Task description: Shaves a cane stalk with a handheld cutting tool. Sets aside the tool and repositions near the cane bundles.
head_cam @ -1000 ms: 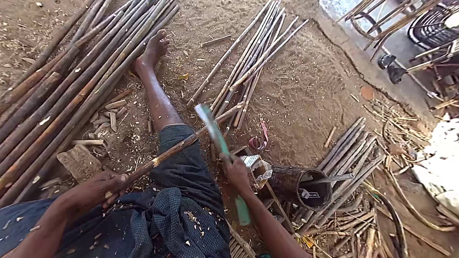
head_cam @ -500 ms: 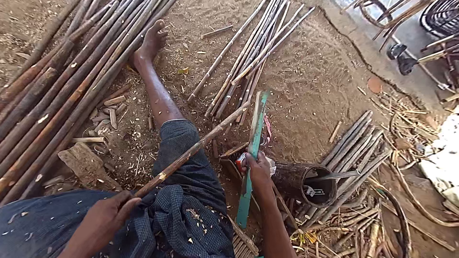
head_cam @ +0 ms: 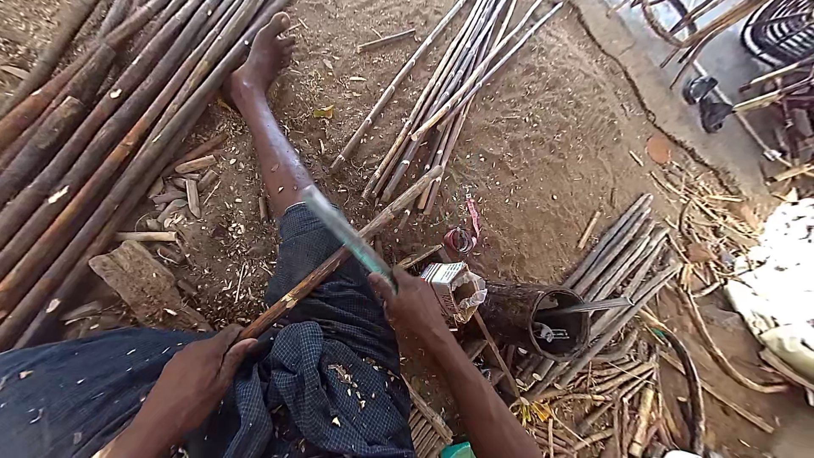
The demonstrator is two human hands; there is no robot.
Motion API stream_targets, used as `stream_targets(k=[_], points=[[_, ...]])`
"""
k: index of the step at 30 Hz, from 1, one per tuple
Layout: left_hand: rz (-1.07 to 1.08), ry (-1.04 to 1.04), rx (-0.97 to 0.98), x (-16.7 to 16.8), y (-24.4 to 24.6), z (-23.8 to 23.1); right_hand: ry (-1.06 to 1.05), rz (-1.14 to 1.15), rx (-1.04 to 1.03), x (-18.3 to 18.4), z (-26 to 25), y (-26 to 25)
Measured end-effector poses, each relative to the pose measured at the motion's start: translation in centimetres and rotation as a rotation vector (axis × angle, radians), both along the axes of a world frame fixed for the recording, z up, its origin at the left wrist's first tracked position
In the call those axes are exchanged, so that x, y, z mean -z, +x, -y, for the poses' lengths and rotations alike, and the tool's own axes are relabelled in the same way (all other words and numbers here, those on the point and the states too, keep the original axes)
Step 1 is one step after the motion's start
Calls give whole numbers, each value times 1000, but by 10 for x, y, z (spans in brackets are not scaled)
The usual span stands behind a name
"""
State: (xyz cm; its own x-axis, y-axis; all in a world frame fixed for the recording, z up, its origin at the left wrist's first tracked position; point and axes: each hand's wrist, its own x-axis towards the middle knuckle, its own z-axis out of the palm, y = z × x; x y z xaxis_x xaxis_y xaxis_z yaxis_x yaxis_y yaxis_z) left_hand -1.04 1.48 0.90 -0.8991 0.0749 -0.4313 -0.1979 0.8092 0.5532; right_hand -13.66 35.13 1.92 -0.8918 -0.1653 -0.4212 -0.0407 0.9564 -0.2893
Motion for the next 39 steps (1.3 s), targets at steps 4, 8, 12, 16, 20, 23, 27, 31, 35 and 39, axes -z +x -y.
stream_targets(k=[4,8,12,16,20,23,27,31,35,39], points=[[8,-10,-3,2,2,2,-20,48,-54,5,14,8],[9,10,13,5,5,5,8,53,138,0,-7,-19],[26,-26,-3,2,4,3,5,33,145,-4,-5,-12],[-44,-155,19,-4,1,-11,72,115,-72,-9,0,-6],[-85,-268,-7,-9,6,-20,-32,69,14,-7,7,-3],[-197,-275,8,-2,13,-19,86,123,-158,-11,15,6],[-122,-260,7,-6,13,-20,33,43,77,-5,5,-14],[-167,-255,15,-2,15,-16,107,113,-124,-12,20,10],[-108,-231,33,-5,10,-18,97,-39,87,-3,-10,-29],[-175,-263,25,-1,12,-16,90,88,-22,-9,21,7]])
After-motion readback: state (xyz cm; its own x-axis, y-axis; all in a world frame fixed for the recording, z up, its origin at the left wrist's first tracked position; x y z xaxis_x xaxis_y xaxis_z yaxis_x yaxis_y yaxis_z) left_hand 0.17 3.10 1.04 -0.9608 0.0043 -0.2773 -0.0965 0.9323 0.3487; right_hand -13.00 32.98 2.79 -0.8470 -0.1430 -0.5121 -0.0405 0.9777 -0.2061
